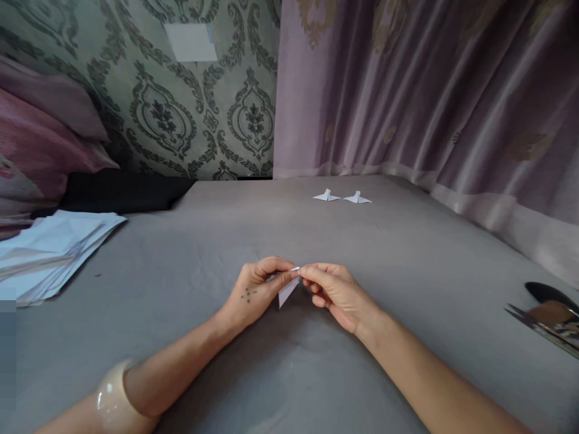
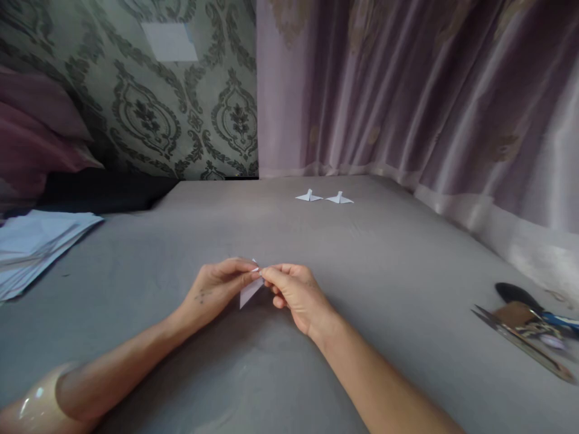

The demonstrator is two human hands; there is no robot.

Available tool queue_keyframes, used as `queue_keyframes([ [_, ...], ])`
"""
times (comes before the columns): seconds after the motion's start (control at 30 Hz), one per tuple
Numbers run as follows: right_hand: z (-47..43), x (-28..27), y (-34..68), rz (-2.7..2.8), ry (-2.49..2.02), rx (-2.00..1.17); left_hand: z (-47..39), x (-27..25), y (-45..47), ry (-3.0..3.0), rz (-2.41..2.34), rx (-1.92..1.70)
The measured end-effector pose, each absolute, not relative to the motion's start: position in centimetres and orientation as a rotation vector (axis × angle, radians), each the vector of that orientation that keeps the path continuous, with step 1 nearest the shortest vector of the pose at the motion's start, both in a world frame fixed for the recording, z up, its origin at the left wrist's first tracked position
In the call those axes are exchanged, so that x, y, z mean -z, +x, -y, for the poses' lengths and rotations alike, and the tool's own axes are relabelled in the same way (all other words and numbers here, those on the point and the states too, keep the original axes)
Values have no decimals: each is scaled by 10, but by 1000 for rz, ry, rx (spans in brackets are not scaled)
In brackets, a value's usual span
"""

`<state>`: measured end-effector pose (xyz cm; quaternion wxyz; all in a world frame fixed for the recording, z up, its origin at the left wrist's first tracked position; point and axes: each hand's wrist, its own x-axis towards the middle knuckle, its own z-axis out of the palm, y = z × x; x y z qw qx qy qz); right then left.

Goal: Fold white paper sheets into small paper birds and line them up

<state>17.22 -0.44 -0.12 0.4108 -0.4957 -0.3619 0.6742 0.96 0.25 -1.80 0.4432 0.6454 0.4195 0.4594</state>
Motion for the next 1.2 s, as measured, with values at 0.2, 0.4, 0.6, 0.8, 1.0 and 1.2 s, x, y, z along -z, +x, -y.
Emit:
queue_keyframes([
  [0.2, 4, 2, 171, 910, -1291, -1657, -2, 18, 11, 1596, -1063, -1142],
  [0.4, 0, -1, 174, 698, -1226, -1929, -2, 16, 10, 1638, -1036, -1139],
  [0.6, 2, -2, 173, 793, -1267, -1814, -2, 17, 10, 1610, -1044, -1106],
  [0.8, 3, -2, 175, 888, -1244, -1732, -3, 17, 10, 1602, -1054, -1111],
  [1.0, 0, -2, 175, 678, -1195, -1901, -2, 17, 10, 1590, -1002, -1143],
  [1.2, 1, -5, 173, 543, -1238, -1970, -1, 16, 10, 1642, -971, -1146],
])
